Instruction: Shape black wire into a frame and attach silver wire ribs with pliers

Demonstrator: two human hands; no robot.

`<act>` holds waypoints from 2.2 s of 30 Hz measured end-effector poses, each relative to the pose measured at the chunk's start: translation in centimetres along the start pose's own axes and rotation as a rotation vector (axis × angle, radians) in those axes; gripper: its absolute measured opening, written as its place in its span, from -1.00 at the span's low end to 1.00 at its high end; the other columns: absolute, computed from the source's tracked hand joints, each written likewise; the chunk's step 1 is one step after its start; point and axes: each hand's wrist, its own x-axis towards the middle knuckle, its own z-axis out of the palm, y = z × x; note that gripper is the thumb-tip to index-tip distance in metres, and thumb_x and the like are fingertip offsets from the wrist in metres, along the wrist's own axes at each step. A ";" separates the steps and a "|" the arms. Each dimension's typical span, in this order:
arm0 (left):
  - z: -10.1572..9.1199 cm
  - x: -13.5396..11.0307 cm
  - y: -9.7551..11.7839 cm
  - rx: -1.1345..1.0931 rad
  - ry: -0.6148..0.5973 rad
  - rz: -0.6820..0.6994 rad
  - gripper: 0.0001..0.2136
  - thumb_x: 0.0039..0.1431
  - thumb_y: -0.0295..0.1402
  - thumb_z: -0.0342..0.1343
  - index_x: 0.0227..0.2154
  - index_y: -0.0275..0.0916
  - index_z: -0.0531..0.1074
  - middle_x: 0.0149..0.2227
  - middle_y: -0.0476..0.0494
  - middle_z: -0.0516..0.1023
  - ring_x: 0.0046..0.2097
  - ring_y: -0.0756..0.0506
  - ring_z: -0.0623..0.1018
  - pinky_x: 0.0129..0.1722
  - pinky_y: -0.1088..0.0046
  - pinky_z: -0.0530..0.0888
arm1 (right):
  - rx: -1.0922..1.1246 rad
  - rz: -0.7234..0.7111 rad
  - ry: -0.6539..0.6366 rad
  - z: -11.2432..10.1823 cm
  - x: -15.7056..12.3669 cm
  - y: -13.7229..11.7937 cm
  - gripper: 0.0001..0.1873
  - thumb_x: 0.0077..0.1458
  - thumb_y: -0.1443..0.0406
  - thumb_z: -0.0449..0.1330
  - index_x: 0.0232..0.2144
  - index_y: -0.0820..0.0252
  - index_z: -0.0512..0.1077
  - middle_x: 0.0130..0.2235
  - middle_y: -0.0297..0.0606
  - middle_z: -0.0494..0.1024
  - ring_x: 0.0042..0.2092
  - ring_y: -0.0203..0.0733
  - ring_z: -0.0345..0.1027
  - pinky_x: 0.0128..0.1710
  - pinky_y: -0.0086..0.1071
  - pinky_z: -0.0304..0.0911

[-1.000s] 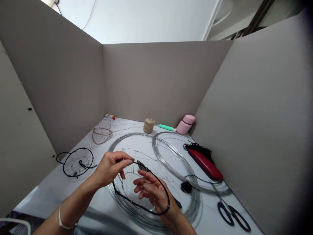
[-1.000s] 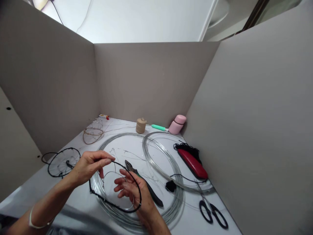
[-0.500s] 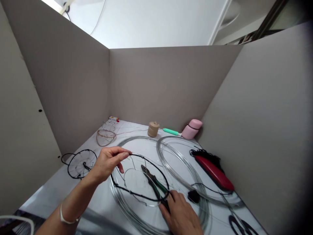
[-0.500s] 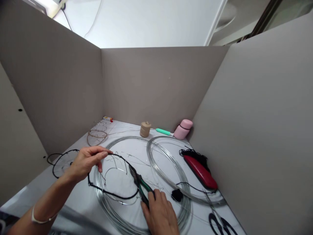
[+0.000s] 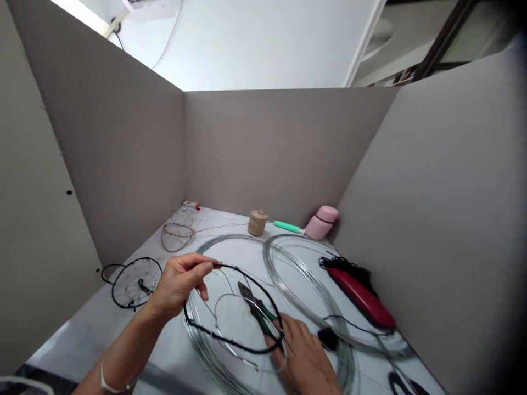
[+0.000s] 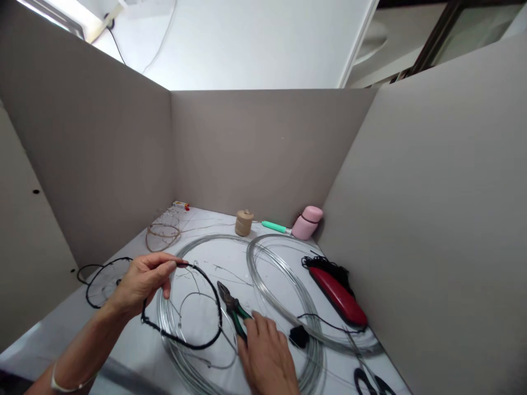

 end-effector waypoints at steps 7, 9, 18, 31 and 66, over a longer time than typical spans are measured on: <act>1.0 -0.7 -0.1 -0.097 -0.087 -0.048 -0.72 -0.12 -0.22 0.25 -0.43 -0.38 0.54 -0.39 -0.20 0.57 -0.71 0.14 0.33 -0.74 0.60 0.32 | 1.253 0.277 -0.311 -6.3 5.3 -7.2 -0.54 -0.04 0.09 0.20 -0.09 0.17 0.40 -0.40 -0.22 0.55 -0.43 -0.23 0.36 -0.54 -0.42 0.20; 1.3 -0.8 0.0 -0.108 -0.112 -0.051 -0.73 -0.11 -0.23 0.25 -0.43 -0.38 0.54 -0.40 -0.19 0.56 -0.70 0.13 0.34 -0.74 0.60 0.33 | 1.279 0.217 -0.389 -6.4 5.9 -8.0 -0.58 -0.10 0.17 0.25 -0.14 0.17 0.45 -0.46 -0.26 0.54 -0.50 -0.30 0.30 -0.61 -0.48 0.12; 1.9 -1.0 -0.6 -0.081 -0.168 -0.075 -0.75 -0.07 -0.24 0.22 -0.44 -0.39 0.53 -0.38 -0.21 0.56 -0.72 0.13 0.36 -0.78 0.64 0.29 | 1.209 0.147 -0.429 -6.9 5.3 -8.2 -0.87 -0.09 0.26 0.25 -0.51 0.23 0.52 -0.60 -0.44 0.26 -0.58 -0.42 0.14 -0.62 -0.50 0.15; 1.5 0.5 -1.6 0.021 -0.062 -0.135 -0.78 -0.14 -0.29 0.23 -0.46 -0.38 0.54 -0.44 -0.12 0.52 -0.66 0.11 0.38 -0.68 0.58 0.38 | 1.113 0.372 -0.197 -3.6 4.5 -4.8 -0.54 -0.08 0.07 0.20 -0.17 0.23 0.47 -0.39 -0.24 0.50 -0.39 -0.24 0.33 -0.46 -0.41 0.26; 0.6 0.1 -2.3 0.372 -0.268 -0.130 -0.67 0.01 -0.23 0.08 -0.20 -0.29 0.52 -0.70 0.08 0.25 -0.63 0.09 0.12 -0.62 0.55 0.08 | 0.644 -0.020 0.053 -4.6 4.7 -6.3 -0.76 0.14 0.25 0.03 -0.34 0.20 0.47 -0.45 -0.31 0.43 -0.60 -0.38 0.27 -0.58 -0.48 0.22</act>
